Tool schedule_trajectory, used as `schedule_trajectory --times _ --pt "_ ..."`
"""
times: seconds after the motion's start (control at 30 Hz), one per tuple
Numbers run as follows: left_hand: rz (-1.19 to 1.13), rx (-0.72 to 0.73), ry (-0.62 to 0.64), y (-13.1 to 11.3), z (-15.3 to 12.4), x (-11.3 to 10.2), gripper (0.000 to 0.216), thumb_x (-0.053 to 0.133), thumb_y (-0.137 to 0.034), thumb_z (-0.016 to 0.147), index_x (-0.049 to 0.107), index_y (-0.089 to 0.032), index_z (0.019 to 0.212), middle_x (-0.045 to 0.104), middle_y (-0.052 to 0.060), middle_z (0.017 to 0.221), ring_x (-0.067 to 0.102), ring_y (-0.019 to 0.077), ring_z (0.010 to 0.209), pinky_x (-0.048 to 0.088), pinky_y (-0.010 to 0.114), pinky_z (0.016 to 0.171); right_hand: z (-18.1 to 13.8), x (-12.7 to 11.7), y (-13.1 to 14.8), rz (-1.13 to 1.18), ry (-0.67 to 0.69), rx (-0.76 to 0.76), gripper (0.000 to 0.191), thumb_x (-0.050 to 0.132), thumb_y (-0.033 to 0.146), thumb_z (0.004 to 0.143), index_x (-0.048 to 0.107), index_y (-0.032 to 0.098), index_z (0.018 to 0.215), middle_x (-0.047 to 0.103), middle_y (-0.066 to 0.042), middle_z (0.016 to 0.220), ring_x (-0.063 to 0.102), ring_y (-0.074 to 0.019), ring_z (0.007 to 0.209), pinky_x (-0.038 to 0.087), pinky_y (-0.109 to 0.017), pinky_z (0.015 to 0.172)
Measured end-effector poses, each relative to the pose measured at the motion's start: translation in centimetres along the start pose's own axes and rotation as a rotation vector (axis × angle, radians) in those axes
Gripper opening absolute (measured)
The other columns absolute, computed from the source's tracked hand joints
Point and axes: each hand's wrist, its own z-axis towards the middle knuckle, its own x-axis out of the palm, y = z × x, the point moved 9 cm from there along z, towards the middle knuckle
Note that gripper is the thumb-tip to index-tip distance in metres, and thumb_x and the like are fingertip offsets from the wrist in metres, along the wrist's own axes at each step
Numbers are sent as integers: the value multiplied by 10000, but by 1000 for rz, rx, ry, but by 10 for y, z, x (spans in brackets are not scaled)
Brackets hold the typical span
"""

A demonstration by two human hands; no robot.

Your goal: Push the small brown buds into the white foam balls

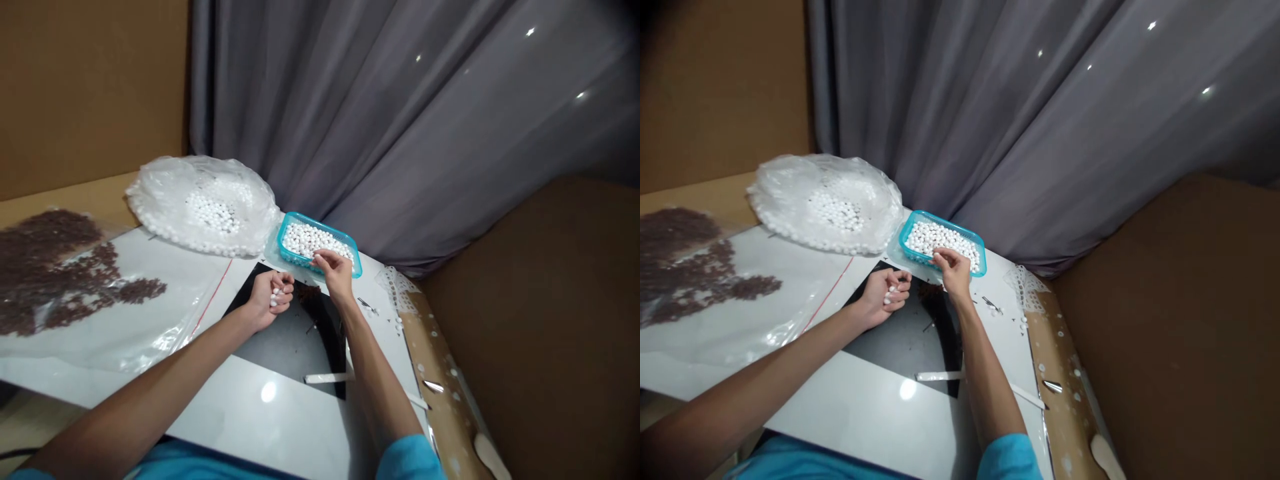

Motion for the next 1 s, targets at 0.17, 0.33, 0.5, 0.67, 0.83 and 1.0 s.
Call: schedule_trajectory --times 0.17,0.33,0.5,0.67,0.83,1.0 --pt "-33 -10 37 -3 0 2 290 584 -93 600 607 -137 886 387 -60 605 252 52 354 144 171 290 33 7 11 -246 67 -69 249 793 384 803 792 174 937 775 -58 844 735 -225 732 586 -340 730" --pt "-87 -36 56 -3 -1 4 209 602 -147 710 614 -135 919 375 -60 611 281 61 362 162 177 281 44 1 15 -390 58 -137 191 705 306 871 789 163 967 780 -80 899 727 -215 735 559 -327 725" --pt "-84 -47 63 -2 -1 4 244 592 -123 683 610 -121 927 381 -57 628 278 56 363 178 183 276 40 1 22 -519 91 -207 206 661 260 914 797 172 1042 782 -92 1020 694 -206 791 545 -323 739" --pt "-6 -49 43 -1 2 0 300 573 -56 661 592 -130 950 393 -57 645 279 53 362 177 176 275 14 0 44 -609 118 -318 284 627 239 965 750 226 1220 711 -100 1295 648 -196 866 537 -326 761" --pt "116 -151 11 8 5 -8 330 582 -35 677 568 -139 990 476 -17 718 337 52 389 149 150 282 -39 -8 38 -665 178 -290 181 607 276 1022 775 230 1070 741 -86 1048 639 -231 889 521 -351 804" --pt "114 -223 11 14 5 -12 322 583 -86 639 534 -154 950 530 34 783 348 62 406 165 163 274 -85 -12 2 -676 288 -184 143 659 259 999 781 233 1068 732 -86 1027 669 -251 969 528 -351 839"
